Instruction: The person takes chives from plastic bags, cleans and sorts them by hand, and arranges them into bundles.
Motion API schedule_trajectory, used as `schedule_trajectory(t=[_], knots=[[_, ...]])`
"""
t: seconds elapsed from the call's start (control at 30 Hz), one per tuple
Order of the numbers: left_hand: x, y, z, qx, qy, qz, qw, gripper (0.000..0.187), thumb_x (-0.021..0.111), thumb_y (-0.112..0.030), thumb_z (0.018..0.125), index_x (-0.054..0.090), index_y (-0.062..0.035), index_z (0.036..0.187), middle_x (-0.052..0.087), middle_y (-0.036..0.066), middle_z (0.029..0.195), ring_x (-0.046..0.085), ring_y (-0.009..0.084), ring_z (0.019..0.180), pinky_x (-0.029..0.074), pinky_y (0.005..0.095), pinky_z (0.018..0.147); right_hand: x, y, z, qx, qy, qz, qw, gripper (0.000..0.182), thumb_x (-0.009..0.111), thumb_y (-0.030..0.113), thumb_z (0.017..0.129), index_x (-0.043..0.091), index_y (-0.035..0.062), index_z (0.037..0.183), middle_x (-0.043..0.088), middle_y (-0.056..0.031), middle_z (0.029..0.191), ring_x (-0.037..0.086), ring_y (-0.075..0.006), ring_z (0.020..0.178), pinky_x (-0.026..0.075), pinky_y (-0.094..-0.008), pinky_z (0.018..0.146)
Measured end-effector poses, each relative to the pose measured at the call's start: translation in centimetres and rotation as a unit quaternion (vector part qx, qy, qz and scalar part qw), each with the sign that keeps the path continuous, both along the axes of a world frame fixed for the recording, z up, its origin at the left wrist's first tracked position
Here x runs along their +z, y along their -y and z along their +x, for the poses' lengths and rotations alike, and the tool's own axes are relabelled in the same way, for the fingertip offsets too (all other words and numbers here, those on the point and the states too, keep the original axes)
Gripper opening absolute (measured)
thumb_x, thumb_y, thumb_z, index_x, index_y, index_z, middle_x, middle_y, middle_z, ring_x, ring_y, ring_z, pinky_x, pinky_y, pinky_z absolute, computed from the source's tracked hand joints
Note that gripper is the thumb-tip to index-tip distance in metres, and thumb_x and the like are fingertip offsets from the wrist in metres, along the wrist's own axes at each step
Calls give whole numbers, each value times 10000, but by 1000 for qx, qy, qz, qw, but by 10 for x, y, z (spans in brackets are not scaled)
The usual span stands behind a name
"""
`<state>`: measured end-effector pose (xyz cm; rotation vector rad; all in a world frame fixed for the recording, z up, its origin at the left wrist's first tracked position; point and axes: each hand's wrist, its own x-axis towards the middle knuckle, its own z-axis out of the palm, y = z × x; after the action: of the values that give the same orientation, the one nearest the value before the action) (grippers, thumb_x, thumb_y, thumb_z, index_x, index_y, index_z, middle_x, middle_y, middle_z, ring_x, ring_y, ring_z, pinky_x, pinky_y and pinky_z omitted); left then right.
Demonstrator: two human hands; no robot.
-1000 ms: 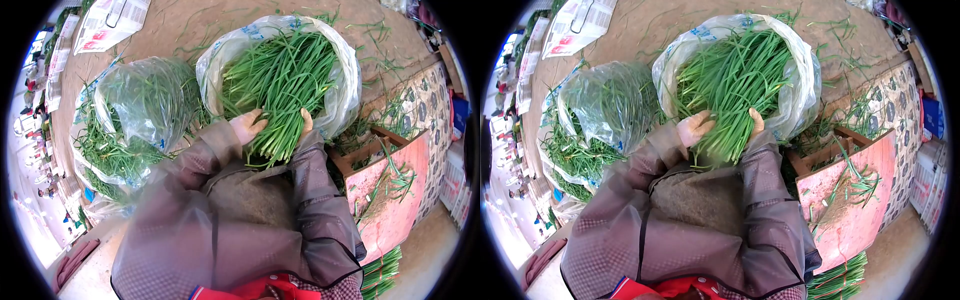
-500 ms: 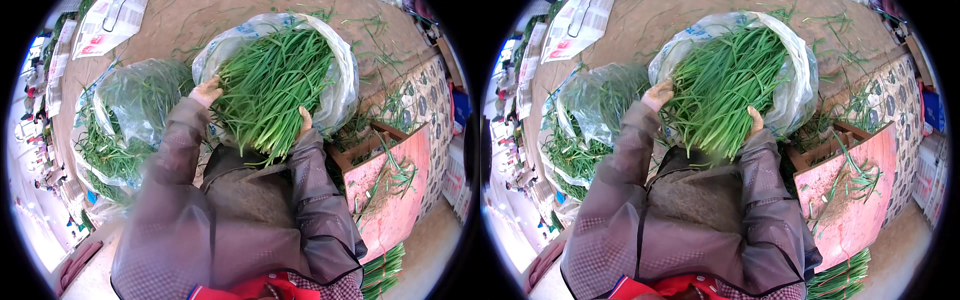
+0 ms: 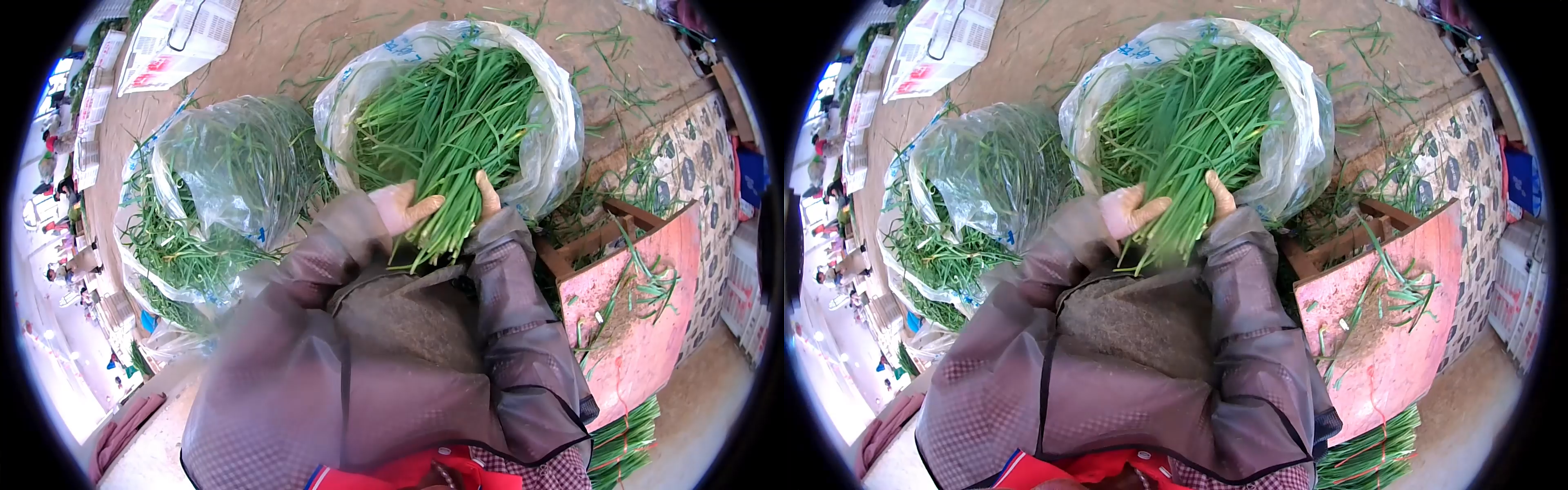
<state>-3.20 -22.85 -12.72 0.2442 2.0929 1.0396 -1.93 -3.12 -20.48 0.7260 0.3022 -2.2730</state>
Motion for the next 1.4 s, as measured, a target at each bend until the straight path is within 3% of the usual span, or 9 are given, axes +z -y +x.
schedule_trajectory(t=[0.33, 0.37, 0.43, 0.57, 0.63, 0.87, 1.2, 1.33, 1.4], knots=[[6, 6, -3, -3, 41, -4, 999, 775, 416, -645, 852, 503, 18, 1244, 607, 235, 1091, 588, 360, 1015, 449, 412, 886, -13, -9, 1, -38, -157, -139, 977, 817, 704, 378, 726, 347, -1, 1357, 528, -210, 1230, 539, -348, 1101, 432, -475, 965], [6, 17, -11, 88, 7, 66, 994, 472, 570, -433, 883, 597, -70, 1183, 643, 141, 1063, 631, 170, 909, 514, 286, 725, -25, -14, -3, -23, -173, -157, 972, 873, 735, 363, 704, 312, -2, 1375, 529, -212, 1227, 540, -332, 1102, 441, -470, 957], [6, 35, -29, 263, 42, 75, 961, 349, 549, -387, 902, 680, -75, 988, 679, 80, 837, 602, 69, 680, 443, 210, 432, -50, -22, 2, -56, -194, -125, 971, 809, 736, 347, 716, 366, -12, 1340, 545, -189, 1206, 578, -309, 1037, 503, -445, 875], [-31, 53, -53, 202, 27, -49, 978, 363, 566, -383, 884, 685, -43, 922, 675, 102, 803, 623, 154, 702, 491, 286, 542, -82, -22, 6, -70, -182, -86, 977, 706, 732, 354, 722, 465, -17, 1260, 577, -169, 1163, 620, -299, 946, 545, -440, 786], [-40, 36, -58, 18, -24, -223, 974, 561, 580, -520, 814, 641, 4, 1006, 649, 192, 988, 619, 307, 931, 474, 382, 813, -87, -21, 8, -66, -171, -82, 980, 660, 729, 354, 725, 500, -15, 1221, 598, -171, 1124, 628, -299, 925, 546, -448, 779], [-65, -3, -48, 44, -17, -257, 965, 537, 665, -420, 757, 567, -53, 1137, 602, 205, 1101, 554, 350, 1067, 434, 398, 901, -39, -15, 7, -18, -79, -35, 996, 465, 685, 314, 747, 603, -2, 1077, 653, -170, 998, 640, -321, 872, 531, -463, 802], [-108, 8, -37, 208, 144, 92, 963, 472, 384, -416, 940, 625, -36, 1083, 618, 190, 1083, 579, 308, 1024, 425, 370, 892, -15, 5, -5, 27, -33, 2, 999, 411, 683, 288, 741, 614, 1, 1027, 666, -150, 919, 653, -298, 796, 553, -435, 737], [-99, -3, -25, 97, -197, -49, 974, 508, 326, -413, 962, 620, -8, 1051, 621, 215, 1030, 589, 358, 963, 429, 393, 882, -16, 7, -6, 6, -35, 6, 999, 399, 665, 251, 744, 607, -11, 1039, 661, -160, 929, 651, -295, 797, 556, -411, 736], [-147, 2, -24, 211, -4, 191, 959, 415, 384, -344, 960, 582, -12, 1111, 615, 155, 1067, 585, 265, 958, 447, 368, 883, -9, -1, -9, 22, -37, -5, 999, 411, 660, 240, 741, 598, -15, 1058, 657, -167, 949, 649, -301, 816, 551, -420, 759]])
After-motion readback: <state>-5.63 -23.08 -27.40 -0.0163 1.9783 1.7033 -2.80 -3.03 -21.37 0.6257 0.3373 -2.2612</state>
